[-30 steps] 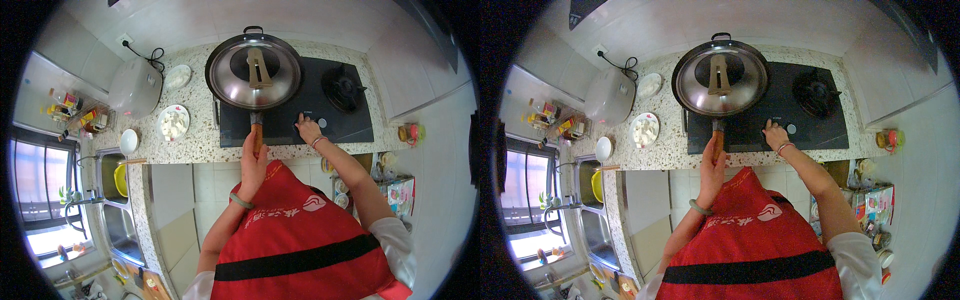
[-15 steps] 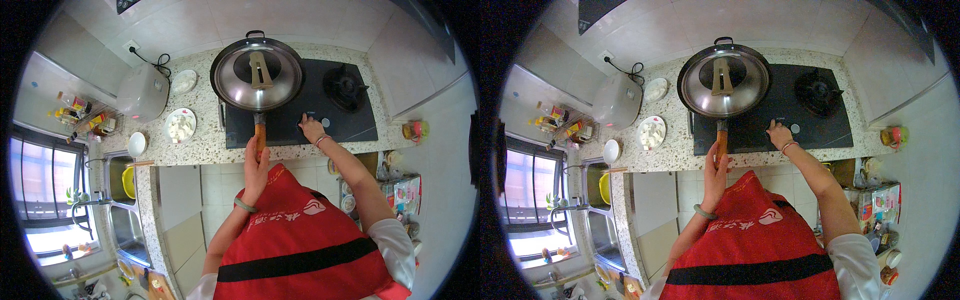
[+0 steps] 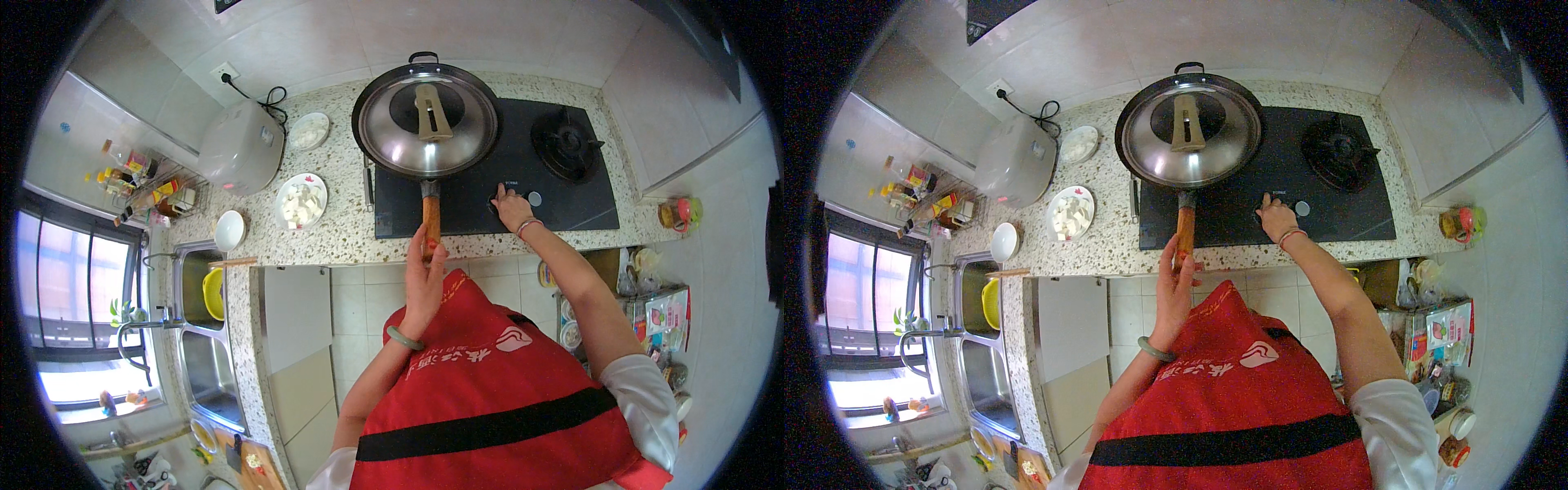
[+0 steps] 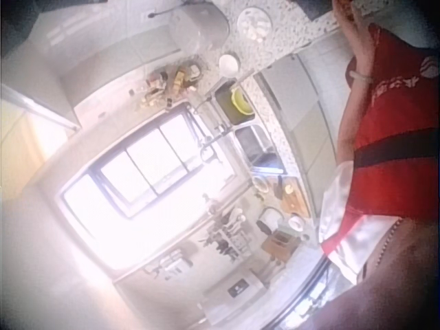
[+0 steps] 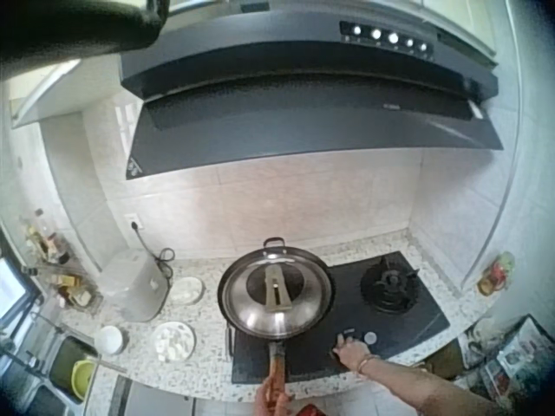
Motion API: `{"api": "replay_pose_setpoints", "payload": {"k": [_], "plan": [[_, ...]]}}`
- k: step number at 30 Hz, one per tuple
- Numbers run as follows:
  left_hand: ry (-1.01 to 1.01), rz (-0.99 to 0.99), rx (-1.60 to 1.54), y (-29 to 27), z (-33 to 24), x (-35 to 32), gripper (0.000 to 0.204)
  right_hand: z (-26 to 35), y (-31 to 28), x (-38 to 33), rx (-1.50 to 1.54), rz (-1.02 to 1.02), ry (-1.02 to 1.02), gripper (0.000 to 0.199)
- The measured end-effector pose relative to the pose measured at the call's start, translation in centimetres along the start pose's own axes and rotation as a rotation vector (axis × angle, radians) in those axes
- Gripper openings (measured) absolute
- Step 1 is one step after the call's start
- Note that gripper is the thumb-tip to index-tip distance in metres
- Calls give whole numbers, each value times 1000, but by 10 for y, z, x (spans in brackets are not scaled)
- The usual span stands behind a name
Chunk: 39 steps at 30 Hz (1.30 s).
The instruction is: The person puts on a red apron, turns on the stove, and retrieves a plate. They transfer sliced meat from a yellow colander to the plate, then add soy sauce and a powdered seasoning from a packet. Finally, they mix the meat with the seasonings using chopsticks.
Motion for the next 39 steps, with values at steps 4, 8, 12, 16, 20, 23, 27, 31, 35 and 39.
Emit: {"api": "replay_pose_setpoints", "payload": {"k": [4,8,12,16,20,23,27,31,35,39], "plan": [[31,-7,-56,1,-4,-6,49,-1,2,2,34,-16,15,53],[29,-9,-27,-5,-8,-16,51,4,-5,0,74,16,11,55],[24,11,2,-11,-9,-28,54,-7,1,2,30,-1,14,55],[30,-39,-67,-20,-9,-43,53,8,-37,-19,74,-116,126,56],[31,15,-67,-29,8,-54,55,39,-64,-53,431,-307,149,48],[12,96,-40,-32,18,-65,55,63,-43,-75,801,-214,12,49],[10,132,13,-43,23,-89,50,142,-37,-140,1559,239,69,57],[69,130,53,-47,30,-112,48,204,-29,-182,1887,368,-5,60],[26,153,56,-45,17,-148,51,244,-50,-225,2100,518,-152,59],[129,4,287,-28,10,-200,48,255,-39,-273,2258,538,-196,58]]}}
Point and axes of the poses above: each hand's wrist, its own x-axis towards the middle knuckle, its own y-axis out of the palm, z = x × y, the point moved 2 cm from there along x, towards the middle knuckle, and after that the axes turned 10 degrees about z, right-handed, at the moved point
